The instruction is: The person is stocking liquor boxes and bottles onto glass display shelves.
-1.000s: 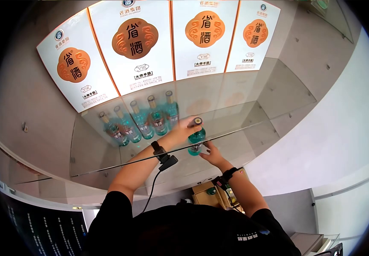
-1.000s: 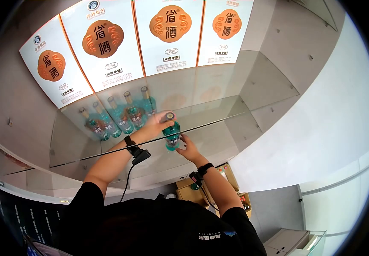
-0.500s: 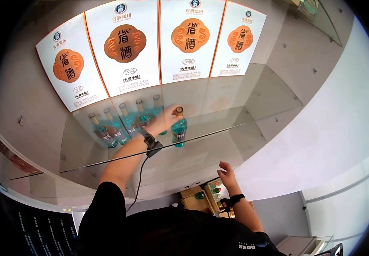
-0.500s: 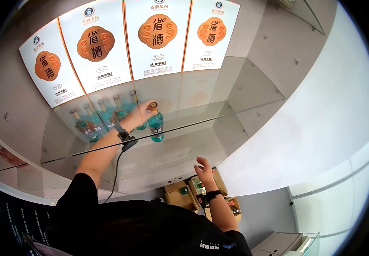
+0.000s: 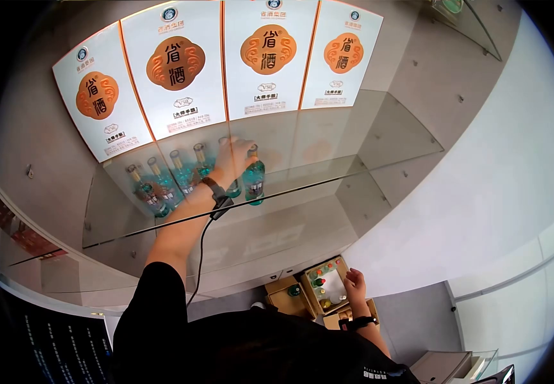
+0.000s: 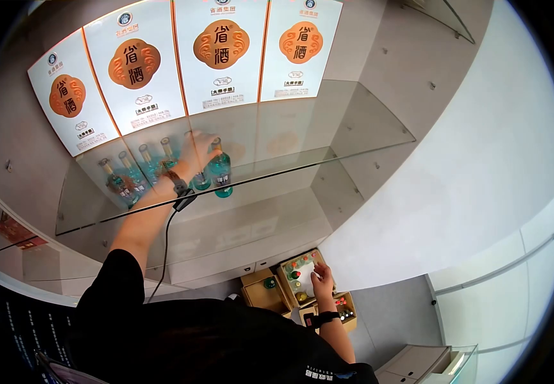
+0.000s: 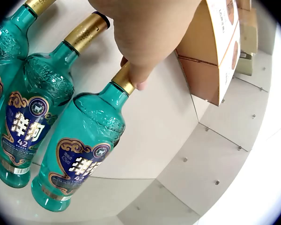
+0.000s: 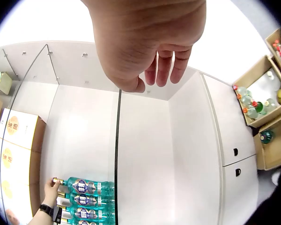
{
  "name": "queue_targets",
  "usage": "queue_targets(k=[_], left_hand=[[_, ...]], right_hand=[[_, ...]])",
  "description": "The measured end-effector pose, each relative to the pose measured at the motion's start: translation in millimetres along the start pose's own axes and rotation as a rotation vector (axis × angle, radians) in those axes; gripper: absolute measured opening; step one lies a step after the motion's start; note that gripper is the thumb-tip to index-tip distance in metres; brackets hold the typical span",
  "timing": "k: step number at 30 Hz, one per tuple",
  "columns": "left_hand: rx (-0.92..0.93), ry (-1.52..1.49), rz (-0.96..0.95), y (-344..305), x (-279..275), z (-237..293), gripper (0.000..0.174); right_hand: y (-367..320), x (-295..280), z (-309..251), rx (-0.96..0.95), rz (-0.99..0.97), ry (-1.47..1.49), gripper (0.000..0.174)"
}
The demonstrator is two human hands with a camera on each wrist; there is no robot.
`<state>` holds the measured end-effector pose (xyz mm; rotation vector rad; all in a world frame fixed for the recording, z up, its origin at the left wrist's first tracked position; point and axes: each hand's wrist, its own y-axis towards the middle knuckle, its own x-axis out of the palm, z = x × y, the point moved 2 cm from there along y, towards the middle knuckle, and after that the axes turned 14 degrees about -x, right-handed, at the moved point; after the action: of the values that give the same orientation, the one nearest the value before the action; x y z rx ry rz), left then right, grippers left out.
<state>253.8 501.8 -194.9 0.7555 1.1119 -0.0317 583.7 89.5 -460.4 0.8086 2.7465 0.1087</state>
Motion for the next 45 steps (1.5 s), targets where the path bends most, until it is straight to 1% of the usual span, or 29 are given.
queue_targets(k=[1,3,4,6,7,9,11,16,18,26,28,30,31,33,36,37,40,41,42,44,45], left_hand=[[0.001,-0.001,0.001,-0.4,1.4,-2.2,0.04],[0.031,-0.026,0.095,-1.8,1.6,-7.2,0.039],[0.033,-0.028,0.094,-2.1,1.0,-8.6,0.039],[0.063,-0.042,0.147,-1.7,-0.2,-9.5,0.036],[0.064,-0.044,0.146,-0.3,-0.1,-8.0,0.036],[0.002,0.105,0.144,3.7,0.2,-5.6,0.034],[-0.002,0.088,0.154,7.1,2.8,-7.5,0.034],[-0.004,0.072,0.166,10.8,8.2,-12.6,0.03],[0.029,0.1,0.228,13.5,14.2,-17.4,0.03],[-0.037,0.192,0.196,22.2,10.6,-11.2,0.027],[-0.036,0.2,0.197,24.1,12.3,-12.2,0.026],[-0.057,0.268,0.241,26.2,14.0,-14.3,0.027],[-0.048,0.27,0.23,27.7,14.7,-14.9,0.027],[-0.069,0.281,0.226,31.1,13.7,-15.2,0.028],[-0.059,0.253,0.218,32.0,10.7,-15.3,0.029],[-0.047,0.261,0.258,32.9,18.4,-25.5,0.028],[-0.022,0.233,0.252,33.3,22.9,-27.7,0.032],[-0.069,0.227,0.191,33.8,19.7,-24.5,0.038],[-0.116,0.224,0.13,33.9,19.8,-21.0,0.043],[-0.108,0.191,0.191,32.6,37.6,-28.0,0.062],[-0.069,0.189,0.155,31.7,45.4,-20.7,0.062]], right_hand=[[-3.0,-2.3,2.7,0.002,0.005,0.021,0.046],[-9.9,-3.5,8.9,0.017,0.008,0.037,0.045],[-13.9,-3.9,11.1,0.033,0.01,0.053,0.045],[-20.7,-4.9,14.7,0.034,0.017,0.054,0.044],[-23.0,-5.7,15.7,0.034,0.021,0.057,0.044],[-25.4,-8.6,18.0,0.04,0.038,0.095,0.044],[-29.1,-12.0,19.3,0.046,0.056,0.132,0.043],[-42.7,-21.3,22.6,0.052,0.07,0.049,0.042],[-47.9,-24.1,25.6,0.064,0.075,0.039,0.042],[-68.6,-35.8,67.5,0.076,0.129,0.076,0.041],[-77.3,-39.1,72.8,0.123,0.141,0.05,0.04],[-89.0,-44.4,95.4,0.169,0.159,0.072,0.038],[-96.9,-47.3,103.8,0.18,0.174,0.07,0.037],[-119.0,-57.5,137.6,0.216,0.177,0.059,0.037],[-150.2,-60.3,101.9,0.43,0.238,-0.007,0.038],[-160.8,-61.8,98.3,0.499,0.269,-0.006,0.037],[-203.0,-80.5,130.8,0.545,0.254,-0.1,0.036],[-219.8,-83.9,143.2,0.559,0.258,-0.118,0.036],[-227.7,-86.6,142.1,0.578,0.257,-0.133,0.036],[-239.7,-90.1,147.6,0.607,0.262,-0.212,0.034],[-247.4,-88.2,155.2,0.619,0.266,-0.277,0.032]])
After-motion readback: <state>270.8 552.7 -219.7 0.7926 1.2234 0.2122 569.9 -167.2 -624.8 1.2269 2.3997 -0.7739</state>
